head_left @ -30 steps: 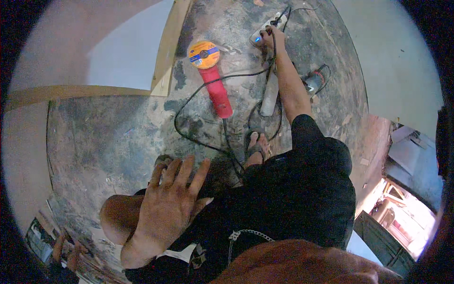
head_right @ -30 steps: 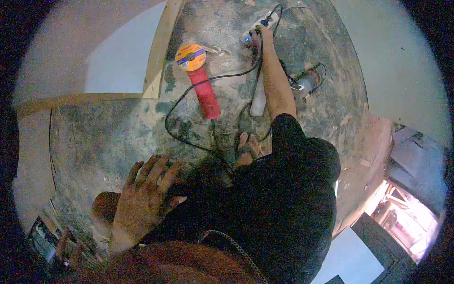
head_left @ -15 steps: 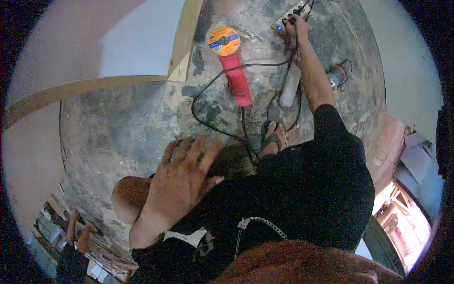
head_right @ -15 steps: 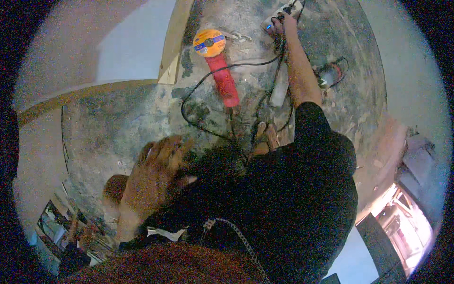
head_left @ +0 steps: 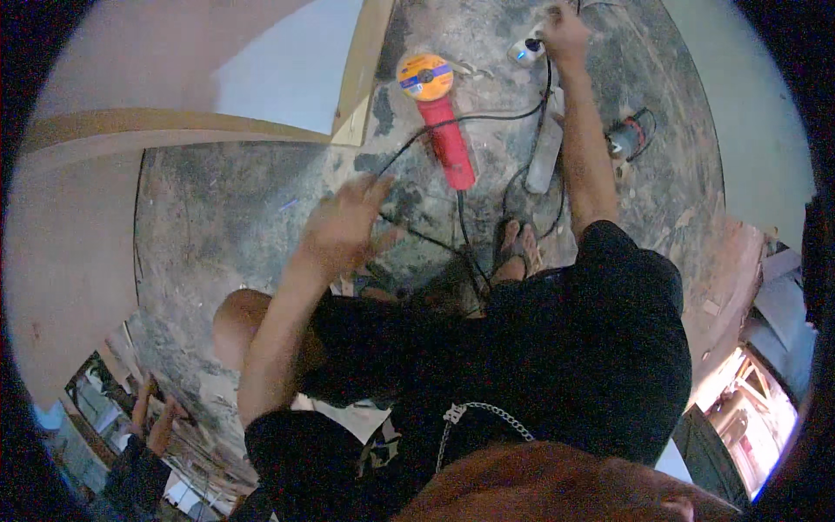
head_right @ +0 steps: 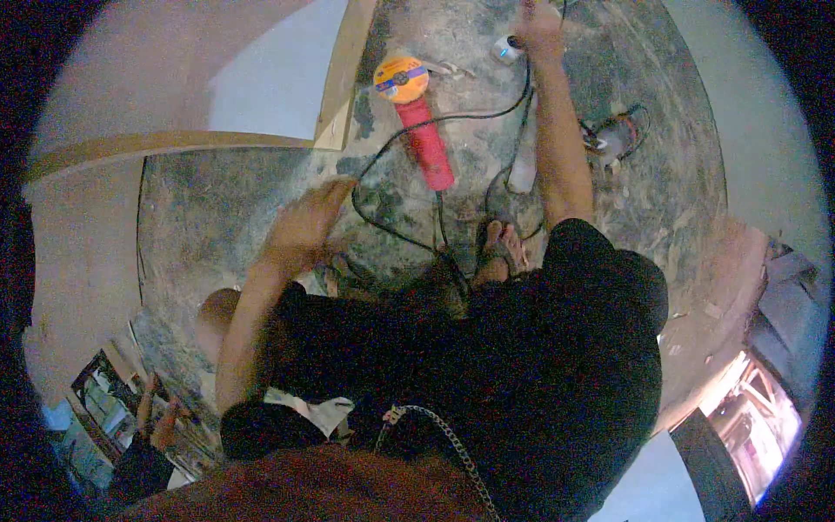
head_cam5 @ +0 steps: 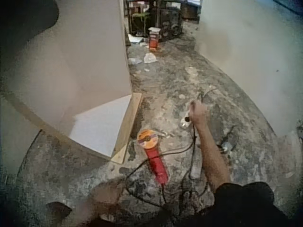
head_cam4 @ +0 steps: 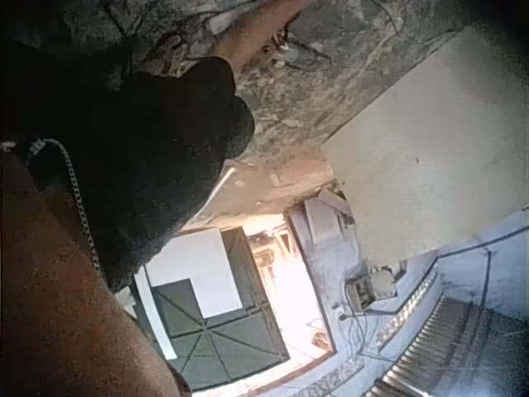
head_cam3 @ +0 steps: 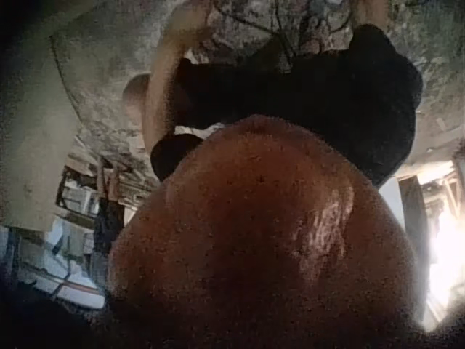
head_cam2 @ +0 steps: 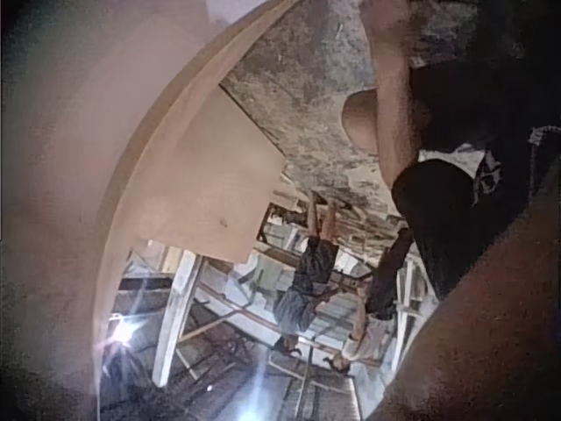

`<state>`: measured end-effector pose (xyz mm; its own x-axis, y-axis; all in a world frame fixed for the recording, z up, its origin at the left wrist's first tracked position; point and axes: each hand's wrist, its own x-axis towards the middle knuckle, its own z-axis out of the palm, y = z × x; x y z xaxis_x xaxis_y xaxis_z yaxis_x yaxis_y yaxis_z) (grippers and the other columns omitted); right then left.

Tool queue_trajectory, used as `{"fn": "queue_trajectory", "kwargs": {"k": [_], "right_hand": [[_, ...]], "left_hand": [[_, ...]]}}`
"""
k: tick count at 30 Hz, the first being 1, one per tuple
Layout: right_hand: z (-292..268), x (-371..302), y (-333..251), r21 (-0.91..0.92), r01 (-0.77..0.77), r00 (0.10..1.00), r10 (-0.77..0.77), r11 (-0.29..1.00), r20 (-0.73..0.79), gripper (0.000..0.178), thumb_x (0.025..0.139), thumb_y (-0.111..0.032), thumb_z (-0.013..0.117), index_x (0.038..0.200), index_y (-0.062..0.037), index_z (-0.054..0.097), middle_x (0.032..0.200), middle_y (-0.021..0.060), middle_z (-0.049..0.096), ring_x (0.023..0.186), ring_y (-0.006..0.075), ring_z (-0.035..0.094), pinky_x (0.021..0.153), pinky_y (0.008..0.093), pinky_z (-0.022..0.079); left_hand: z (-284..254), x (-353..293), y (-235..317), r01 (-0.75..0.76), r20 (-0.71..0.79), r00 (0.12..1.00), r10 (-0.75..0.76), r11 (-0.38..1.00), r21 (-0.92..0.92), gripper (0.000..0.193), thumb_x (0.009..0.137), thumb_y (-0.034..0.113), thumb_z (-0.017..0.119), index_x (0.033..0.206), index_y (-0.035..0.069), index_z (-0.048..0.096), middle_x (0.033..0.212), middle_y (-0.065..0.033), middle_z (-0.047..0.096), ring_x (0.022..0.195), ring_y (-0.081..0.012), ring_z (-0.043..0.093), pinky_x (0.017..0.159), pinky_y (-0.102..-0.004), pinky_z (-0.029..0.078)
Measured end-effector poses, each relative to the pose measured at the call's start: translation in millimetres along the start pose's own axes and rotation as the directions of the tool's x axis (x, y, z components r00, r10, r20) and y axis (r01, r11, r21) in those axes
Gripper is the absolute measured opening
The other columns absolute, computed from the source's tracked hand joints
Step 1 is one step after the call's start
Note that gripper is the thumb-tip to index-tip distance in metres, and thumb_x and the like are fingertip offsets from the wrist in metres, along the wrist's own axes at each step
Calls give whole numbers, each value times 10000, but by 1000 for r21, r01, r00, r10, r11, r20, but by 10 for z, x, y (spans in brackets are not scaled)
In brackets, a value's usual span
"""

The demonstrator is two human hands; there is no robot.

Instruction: The person uses a pencil and a ruler to mark a line on a wooden cabinet panel, then uses a powered angle grinder to cut along the marked line.

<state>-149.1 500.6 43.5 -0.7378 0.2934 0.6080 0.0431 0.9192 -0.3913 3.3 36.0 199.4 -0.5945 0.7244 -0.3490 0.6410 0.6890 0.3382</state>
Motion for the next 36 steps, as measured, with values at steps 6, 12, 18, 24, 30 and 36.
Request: {"fn": "queue_trajectory", "kwargs": {"k": [6,12,18,24,30,36], "right_hand": [[217,-932,-1159,30,-203,335,41,979,941,462,759,-452,719,961,-37,718,859,103,714,788,207,693,699,337,549],[91,-1405,-1071,-27,-521,139,116,853,983,776,573,-652,786,1043,-40,704,970,156,708,903,271,687,819,379,546],[465,-1563,-1242,-70,-493,427,311,867,849,738,499,-541,832,1029,-45,702,969,169,706,914,280,689,809,389,546],[499,-1584,-1227,302,-902,403,345,309,848,533,632,-294,826,1064,-31,659,959,124,697,851,232,684,730,365,550],[614,-1047,-1649,598,-800,495,499,-58,711,553,681,-222,819,1101,40,572,977,137,671,825,210,665,722,354,545],[222,-663,-2479,505,-831,522,645,234,559,808,657,-291,858,1165,98,365,1037,195,625,864,269,656,770,395,537]], "left_hand": [[1328,1170,-829,270,-275,916,-291,956,-112,536,894,411,596,1252,27,494,1227,-207,566,1113,-386,552,924,-476,466],[1772,1361,300,484,412,862,-296,725,-490,737,915,671,339,1107,23,632,1135,-231,634,1114,-401,565,1006,-459,400],[2703,965,1041,-47,45,994,102,752,-658,443,994,289,331,1105,-30,619,1121,-264,622,1061,-417,573,988,-463,408],[2314,800,1265,177,28,702,-711,137,-975,198,941,140,572,1015,-33,636,931,-165,655,949,-227,612,840,-355,499],[1051,1154,949,431,-684,571,-455,875,-222,851,667,183,846,1363,0,392,1238,-194,542,1008,-362,592,886,-435,495],[360,1335,323,302,-413,735,-538,804,-512,1018,584,283,882,1394,-16,343,1266,-238,561,1143,-369,576,968,-425,466]]}}
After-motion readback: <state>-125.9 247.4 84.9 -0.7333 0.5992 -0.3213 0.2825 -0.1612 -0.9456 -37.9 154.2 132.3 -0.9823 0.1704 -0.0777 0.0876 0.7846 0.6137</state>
